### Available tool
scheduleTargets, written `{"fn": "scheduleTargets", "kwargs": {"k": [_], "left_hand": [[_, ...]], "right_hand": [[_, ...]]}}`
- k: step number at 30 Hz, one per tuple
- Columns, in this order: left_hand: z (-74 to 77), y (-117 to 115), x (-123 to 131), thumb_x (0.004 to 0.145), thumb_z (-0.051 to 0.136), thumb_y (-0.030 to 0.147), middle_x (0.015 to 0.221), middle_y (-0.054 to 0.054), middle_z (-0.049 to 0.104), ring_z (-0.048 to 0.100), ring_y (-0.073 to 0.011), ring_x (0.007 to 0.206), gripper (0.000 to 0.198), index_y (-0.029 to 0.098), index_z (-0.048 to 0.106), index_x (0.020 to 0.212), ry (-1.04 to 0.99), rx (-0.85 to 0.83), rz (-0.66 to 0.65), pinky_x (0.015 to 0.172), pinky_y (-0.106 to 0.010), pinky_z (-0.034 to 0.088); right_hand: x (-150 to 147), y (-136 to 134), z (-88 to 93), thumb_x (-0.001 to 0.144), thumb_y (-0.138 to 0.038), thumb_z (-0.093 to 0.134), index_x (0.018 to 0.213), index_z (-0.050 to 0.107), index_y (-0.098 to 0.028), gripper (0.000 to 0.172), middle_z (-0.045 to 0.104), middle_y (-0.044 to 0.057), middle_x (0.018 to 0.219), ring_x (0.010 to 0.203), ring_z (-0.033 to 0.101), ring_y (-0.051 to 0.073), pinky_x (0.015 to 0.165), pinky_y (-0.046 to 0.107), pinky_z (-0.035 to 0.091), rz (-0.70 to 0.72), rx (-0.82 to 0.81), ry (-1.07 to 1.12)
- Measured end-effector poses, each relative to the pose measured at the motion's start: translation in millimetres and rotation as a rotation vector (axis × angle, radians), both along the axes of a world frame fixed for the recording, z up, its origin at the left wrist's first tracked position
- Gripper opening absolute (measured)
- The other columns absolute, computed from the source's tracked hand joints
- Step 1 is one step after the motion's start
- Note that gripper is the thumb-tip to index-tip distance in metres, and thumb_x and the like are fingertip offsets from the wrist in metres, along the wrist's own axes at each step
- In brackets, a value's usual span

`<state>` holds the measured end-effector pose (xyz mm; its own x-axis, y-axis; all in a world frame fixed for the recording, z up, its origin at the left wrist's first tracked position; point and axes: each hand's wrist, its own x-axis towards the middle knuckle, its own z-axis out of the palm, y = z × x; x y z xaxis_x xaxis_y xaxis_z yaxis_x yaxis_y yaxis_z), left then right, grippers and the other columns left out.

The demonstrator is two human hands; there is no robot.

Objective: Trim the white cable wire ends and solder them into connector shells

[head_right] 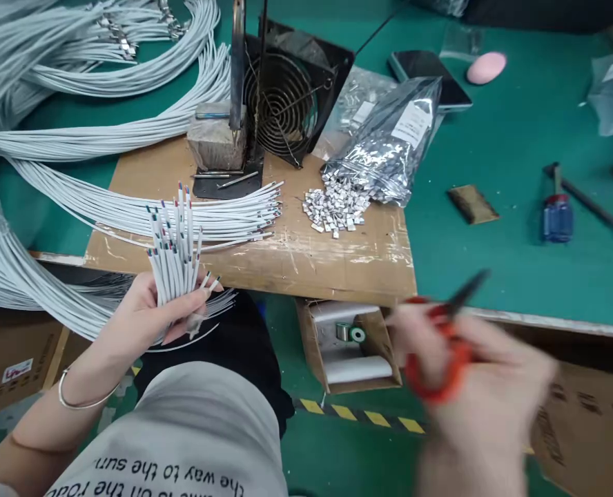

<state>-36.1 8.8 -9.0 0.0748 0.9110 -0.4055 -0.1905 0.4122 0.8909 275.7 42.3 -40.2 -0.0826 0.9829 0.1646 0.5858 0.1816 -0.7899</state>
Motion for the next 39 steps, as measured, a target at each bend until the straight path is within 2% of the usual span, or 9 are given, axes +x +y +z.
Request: {"fn": "scheduleTargets", "kwargs": {"k": [3,5,8,15,19,21,23,30,39], "left_hand": [[1.4,-2,2,0.095,0.079,0.035,0.058,0.005,0.052,0.039,-0.0049,0.047,0.020,0.015,0.075,0.097,0.019,-0.042,-0.030,0.038,-0.014,0.025],[2.3,-4,3,0.094,0.079,0.033,0.057,0.006,0.050,0.039,-0.0051,0.048,0.019,0.015,0.077,0.094,0.036,-0.053,-0.061,0.040,-0.014,0.027],[1.5,-8,2,0.092,0.081,0.032,0.059,0.005,0.052,0.041,-0.0050,0.049,0.018,0.014,0.079,0.092,0.071,-0.060,-0.095,0.042,-0.015,0.031],[-4.7,-14,3,0.087,0.080,0.025,0.059,0.004,0.054,0.044,-0.0067,0.051,0.012,0.014,0.079,0.084,0.186,-0.014,-0.135,0.047,-0.018,0.035],[-2.7,-14,6,0.086,0.079,0.023,0.056,0.005,0.050,0.040,-0.0060,0.048,0.010,0.014,0.079,0.082,0.220,-0.005,-0.134,0.046,-0.019,0.031],[-1.0,-13,6,0.087,0.078,0.023,0.055,0.006,0.048,0.037,-0.0057,0.048,0.010,0.014,0.079,0.083,0.222,-0.019,-0.137,0.045,-0.019,0.029],[0.1,-12,5,0.088,0.077,0.022,0.055,0.007,0.046,0.036,-0.0055,0.048,0.009,0.015,0.081,0.086,0.220,-0.021,-0.142,0.044,-0.019,0.027],[0.1,-13,2,0.089,0.075,0.020,0.060,0.006,0.046,0.033,-0.0053,0.048,0.011,0.017,0.083,0.095,0.225,-0.001,-0.163,0.042,-0.018,0.024],[1.1,-16,-2,0.094,0.071,0.028,0.061,0.006,0.040,0.031,-0.0073,0.051,0.017,0.018,0.082,0.103,0.214,-0.045,-0.253,0.044,-0.020,0.022]], "right_hand": [[-46,-25,-6.7,0.090,-0.038,0.084,0.087,0.085,-0.019,0.019,0.073,0.004,0.071,0.049,0.058,0.014,0.042,0.027,0.045,-0.036,-0.165,0.333],[-78,-30,-7.9,0.086,-0.029,0.086,0.087,0.087,-0.023,0.007,0.071,0.002,0.069,0.047,0.056,0.012,0.042,0.027,0.044,0.004,-0.272,0.555],[-109,-28,-5.6,0.083,-0.023,0.086,0.096,0.089,-0.027,0.015,0.069,-0.001,0.070,0.051,0.057,0.010,0.048,0.025,0.049,0.080,-0.339,0.701],[-129,-29,-4.2,0.079,-0.020,0.087,0.076,0.083,-0.024,0.007,0.062,-0.004,0.055,0.045,0.052,0.010,0.046,0.025,0.043,0.063,-0.417,0.846],[-131,-30,-9.1,0.088,-0.029,0.079,0.058,0.063,-0.023,0.035,0.049,-0.005,0.041,0.041,0.046,0.011,0.046,0.028,0.040,-0.029,-0.419,0.899],[-125,-28,-10.8,0.092,-0.031,0.075,0.054,0.053,-0.024,0.044,0.046,-0.005,0.039,0.043,0.045,0.012,0.048,0.029,0.038,-0.105,-0.350,0.897],[-114,-26,-12.1,0.096,-0.031,0.072,0.058,0.055,-0.023,0.042,0.047,-0.005,0.041,0.043,0.043,0.012,0.049,0.029,0.034,-0.096,-0.303,0.834],[-87,-30,-13.2,0.089,-0.031,0.082,0.066,0.051,-0.020,0.040,0.046,-0.004,0.064,0.057,0.037,0.010,0.051,0.027,0.026,0.358,-0.334,0.368],[-89,-27,-11.3,0.092,-0.030,0.076,0.064,0.036,-0.022,0.049,0.040,-0.005,0.063,0.057,0.033,0.010,0.051,0.028,0.023,0.495,-0.392,0.295]]}}
